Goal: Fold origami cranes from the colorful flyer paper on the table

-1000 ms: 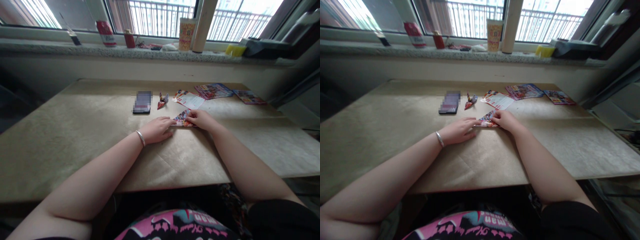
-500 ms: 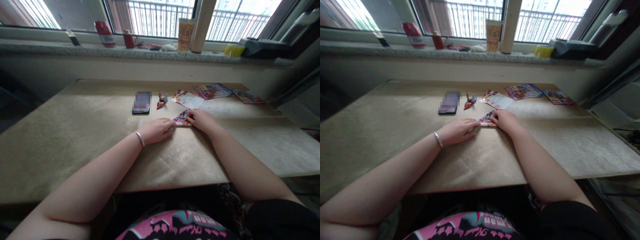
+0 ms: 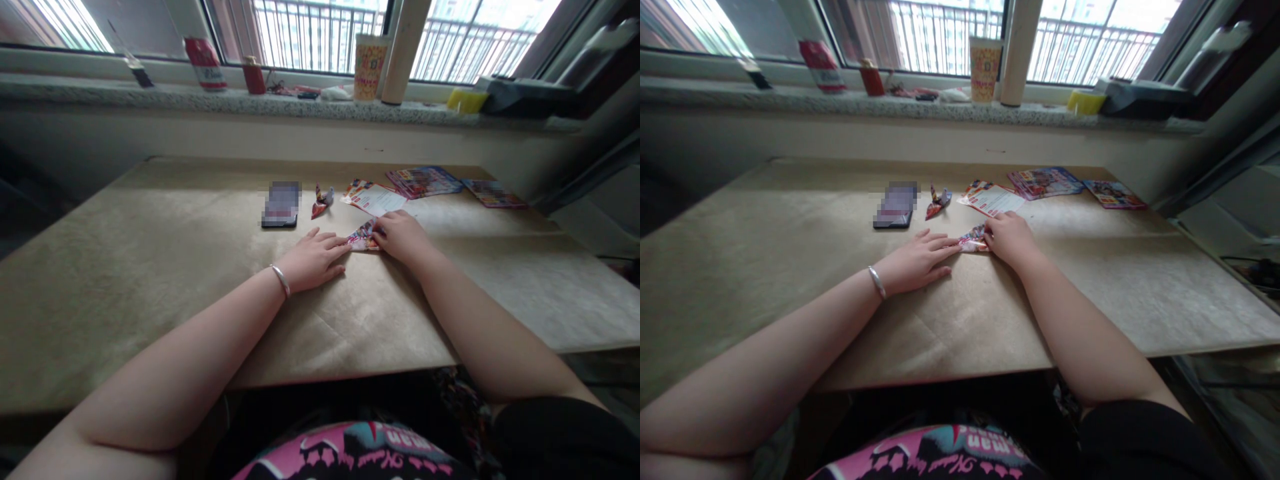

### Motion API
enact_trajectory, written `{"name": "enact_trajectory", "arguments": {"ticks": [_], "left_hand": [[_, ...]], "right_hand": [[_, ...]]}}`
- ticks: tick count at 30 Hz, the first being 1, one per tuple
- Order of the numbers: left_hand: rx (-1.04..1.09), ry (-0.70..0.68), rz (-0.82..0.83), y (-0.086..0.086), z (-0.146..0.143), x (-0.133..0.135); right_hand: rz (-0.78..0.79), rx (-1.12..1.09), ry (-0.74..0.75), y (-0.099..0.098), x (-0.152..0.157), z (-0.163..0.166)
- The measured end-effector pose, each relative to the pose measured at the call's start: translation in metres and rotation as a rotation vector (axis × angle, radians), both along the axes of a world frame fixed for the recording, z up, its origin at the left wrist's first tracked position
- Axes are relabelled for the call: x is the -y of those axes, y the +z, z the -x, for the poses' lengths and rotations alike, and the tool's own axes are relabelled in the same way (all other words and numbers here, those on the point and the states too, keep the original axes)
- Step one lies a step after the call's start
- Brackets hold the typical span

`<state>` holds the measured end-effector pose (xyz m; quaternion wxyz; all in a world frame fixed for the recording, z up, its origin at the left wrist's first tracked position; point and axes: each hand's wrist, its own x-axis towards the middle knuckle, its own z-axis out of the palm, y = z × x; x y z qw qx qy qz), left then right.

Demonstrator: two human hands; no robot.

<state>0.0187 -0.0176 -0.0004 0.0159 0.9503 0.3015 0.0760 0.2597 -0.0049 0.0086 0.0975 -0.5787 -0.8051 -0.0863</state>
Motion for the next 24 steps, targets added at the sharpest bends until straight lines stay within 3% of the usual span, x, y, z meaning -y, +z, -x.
{"name": "enact_trajectory", "arguments": {"ticks": [2, 5, 13, 18, 24], "left_hand": [[-0.017, 0.006, 0.006, 0.0, 0.0, 0.0], [-0.021, -0.002, 0.025, -0.001, 0.0, 0.0], [0.014, -0.039, -0.024, 0.006, 0.001, 0.0], [0.006, -0.019, -0.112, 0.011, 0.0, 0.001], [-0.007, 0.015, -0.107, 0.009, -0.002, 0.003]], "right_hand": [[-0.057, 0.014, 0.119, 0.002, 0.005, 0.007], [0.01, -0.006, 0.219, 0.003, 0.01, 0.017], [0.111, -0.139, 0.129, -0.006, 0.001, 0.012], [0.154, -0.259, 0.092, -0.01, -0.005, 0.007], [0.213, -0.334, 0.05, -0.017, -0.012, 0.006]]}}
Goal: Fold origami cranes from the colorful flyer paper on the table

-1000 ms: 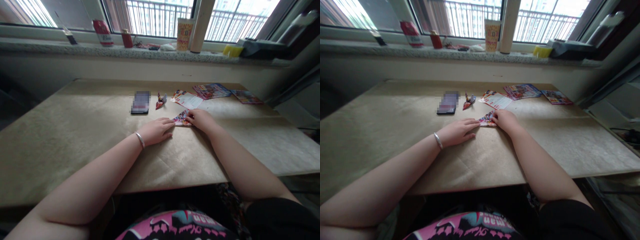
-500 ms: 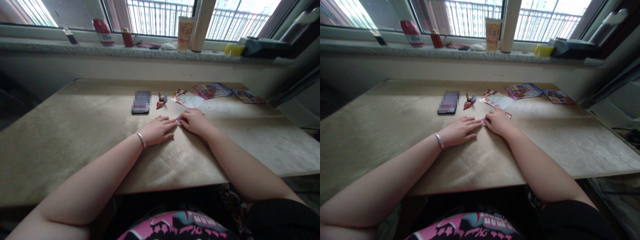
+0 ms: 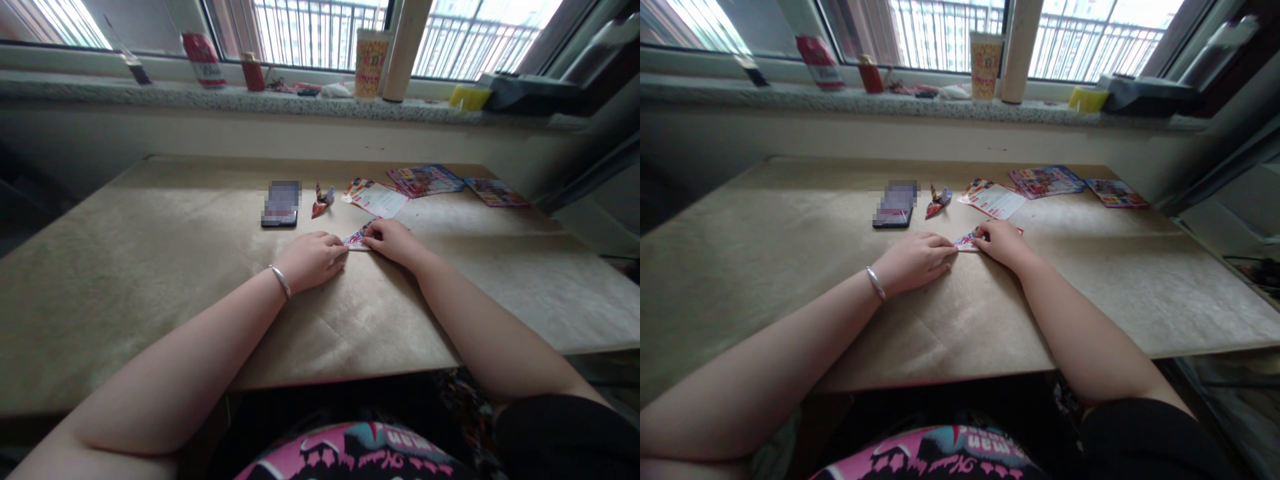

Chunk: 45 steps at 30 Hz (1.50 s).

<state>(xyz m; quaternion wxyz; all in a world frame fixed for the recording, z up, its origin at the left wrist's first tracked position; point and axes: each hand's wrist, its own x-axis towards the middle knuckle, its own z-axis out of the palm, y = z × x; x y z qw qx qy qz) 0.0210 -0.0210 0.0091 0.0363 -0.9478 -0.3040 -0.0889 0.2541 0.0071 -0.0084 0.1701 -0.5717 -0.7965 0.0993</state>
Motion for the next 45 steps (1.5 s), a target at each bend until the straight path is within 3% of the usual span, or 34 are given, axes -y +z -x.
{"name": "enact_trajectory", "arguments": {"ticks": [11, 19, 26, 35, 45], "left_hand": [[-0.035, 0.118, -0.004, 0.002, -0.003, 0.007], [-0.007, 0.033, 0.003, -0.004, 0.0, -0.001], [0.018, -0.011, -0.001, -0.005, 0.001, -0.006], [0.001, 0.052, -0.054, -0.003, -0.001, -0.001], [-0.015, 0.13, -0.075, -0.002, -0.006, 0.004]], "right_hand": [[0.016, -0.002, -0.038, 0.002, 0.002, 0.002], [0.037, 0.106, -0.065, 0.008, 0.009, 0.001], [-0.248, 0.397, 0.045, 0.017, 0.021, 0.018], [-0.07, 0.153, 0.028, 0.002, 0.006, 0.014], [-0.033, 0.18, 0.004, 0.004, 0.004, 0.015]]}}
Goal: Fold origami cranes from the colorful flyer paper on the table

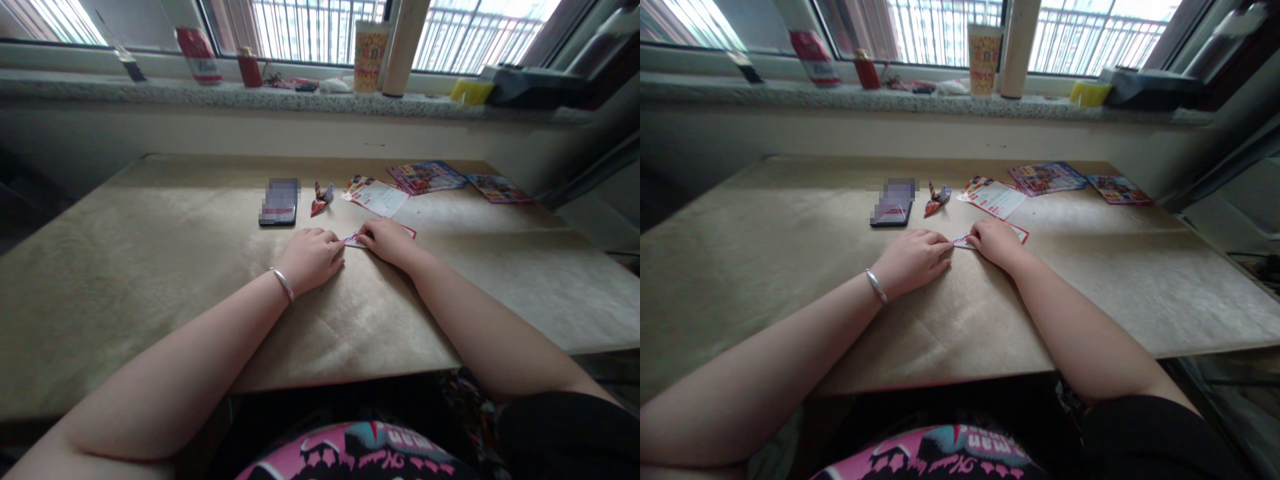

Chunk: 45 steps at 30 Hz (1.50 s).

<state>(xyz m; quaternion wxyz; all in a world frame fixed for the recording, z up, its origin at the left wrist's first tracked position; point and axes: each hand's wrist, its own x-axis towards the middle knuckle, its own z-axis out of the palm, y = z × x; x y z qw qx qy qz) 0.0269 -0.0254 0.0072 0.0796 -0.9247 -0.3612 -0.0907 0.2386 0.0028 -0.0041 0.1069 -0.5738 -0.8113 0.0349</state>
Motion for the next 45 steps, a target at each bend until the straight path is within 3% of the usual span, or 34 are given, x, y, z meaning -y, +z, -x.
{"name": "enact_trajectory", "arguments": {"ticks": [26, 33, 39, 45], "left_hand": [[0.072, 0.065, -0.012, 0.002, -0.001, -0.001], [0.119, 0.028, 0.113, 0.001, 0.008, -0.012], [0.083, 0.024, 0.032, 0.001, 0.008, -0.011], [0.074, 0.007, 0.061, 0.002, 0.008, -0.011]], "right_hand": [[-0.002, 0.021, 0.002, -0.001, -0.001, 0.0], [0.0, 0.035, 0.011, 0.0, 0.001, 0.0], [0.012, 0.021, 0.015, -0.001, -0.001, 0.0], [0.001, 0.013, 0.017, -0.002, -0.001, -0.001]]}}
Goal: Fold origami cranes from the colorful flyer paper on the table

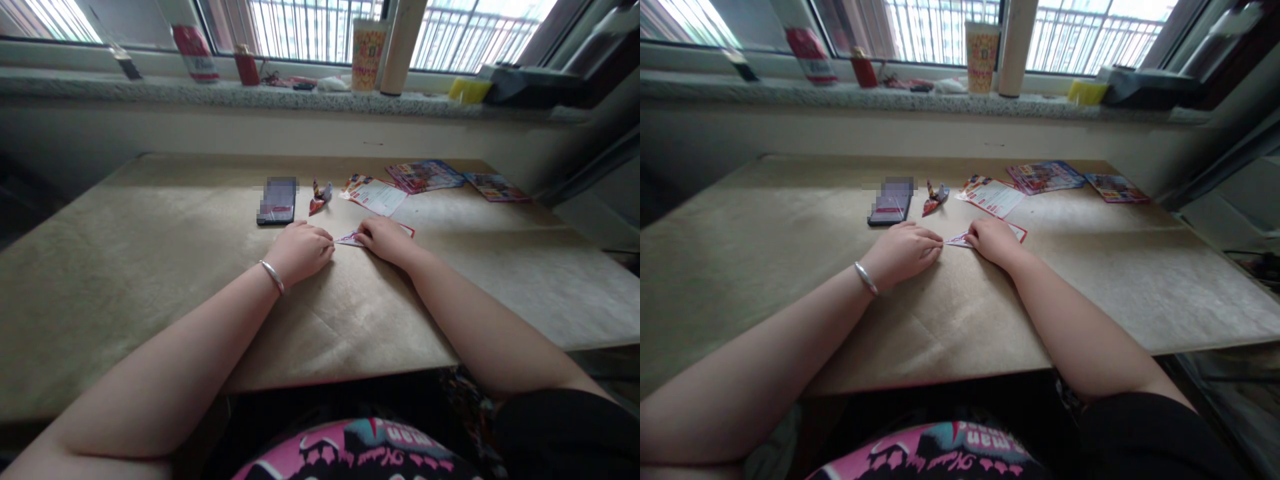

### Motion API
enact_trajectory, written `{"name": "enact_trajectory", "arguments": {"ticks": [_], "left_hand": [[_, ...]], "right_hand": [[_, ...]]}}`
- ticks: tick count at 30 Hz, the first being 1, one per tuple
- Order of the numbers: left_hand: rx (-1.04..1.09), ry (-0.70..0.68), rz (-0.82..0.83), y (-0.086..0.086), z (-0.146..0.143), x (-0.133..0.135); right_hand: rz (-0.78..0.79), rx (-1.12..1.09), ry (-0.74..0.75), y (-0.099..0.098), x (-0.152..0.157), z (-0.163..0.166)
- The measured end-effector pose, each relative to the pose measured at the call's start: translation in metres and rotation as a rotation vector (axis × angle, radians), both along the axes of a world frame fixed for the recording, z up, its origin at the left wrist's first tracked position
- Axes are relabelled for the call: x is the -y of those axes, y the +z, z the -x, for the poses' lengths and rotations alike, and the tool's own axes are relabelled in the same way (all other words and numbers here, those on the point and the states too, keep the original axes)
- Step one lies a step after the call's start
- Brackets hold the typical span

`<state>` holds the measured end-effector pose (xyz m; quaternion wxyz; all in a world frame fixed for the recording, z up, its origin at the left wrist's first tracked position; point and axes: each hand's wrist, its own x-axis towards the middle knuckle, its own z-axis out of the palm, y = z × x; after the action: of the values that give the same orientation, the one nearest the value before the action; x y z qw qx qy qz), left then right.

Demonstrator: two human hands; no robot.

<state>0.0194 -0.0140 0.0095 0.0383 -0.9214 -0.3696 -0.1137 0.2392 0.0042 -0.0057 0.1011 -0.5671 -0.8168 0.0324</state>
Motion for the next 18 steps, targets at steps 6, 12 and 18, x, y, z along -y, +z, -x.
{"name": "enact_trajectory", "arguments": {"ticks": [6, 12, 18], "left_hand": [[-0.031, 0.047, -0.059, 0.003, -0.001, 0.003], [0.005, 0.057, -0.045, -0.003, 0.003, -0.003], [0.061, -0.148, 0.007, -0.008, 0.003, -0.008]], "right_hand": [[0.003, 0.017, -0.006, 0.001, 0.001, 0.0], [-0.015, -0.012, 0.005, 0.001, 0.003, -0.001], [-0.015, -0.045, 0.003, 0.0, 0.005, -0.001]]}}
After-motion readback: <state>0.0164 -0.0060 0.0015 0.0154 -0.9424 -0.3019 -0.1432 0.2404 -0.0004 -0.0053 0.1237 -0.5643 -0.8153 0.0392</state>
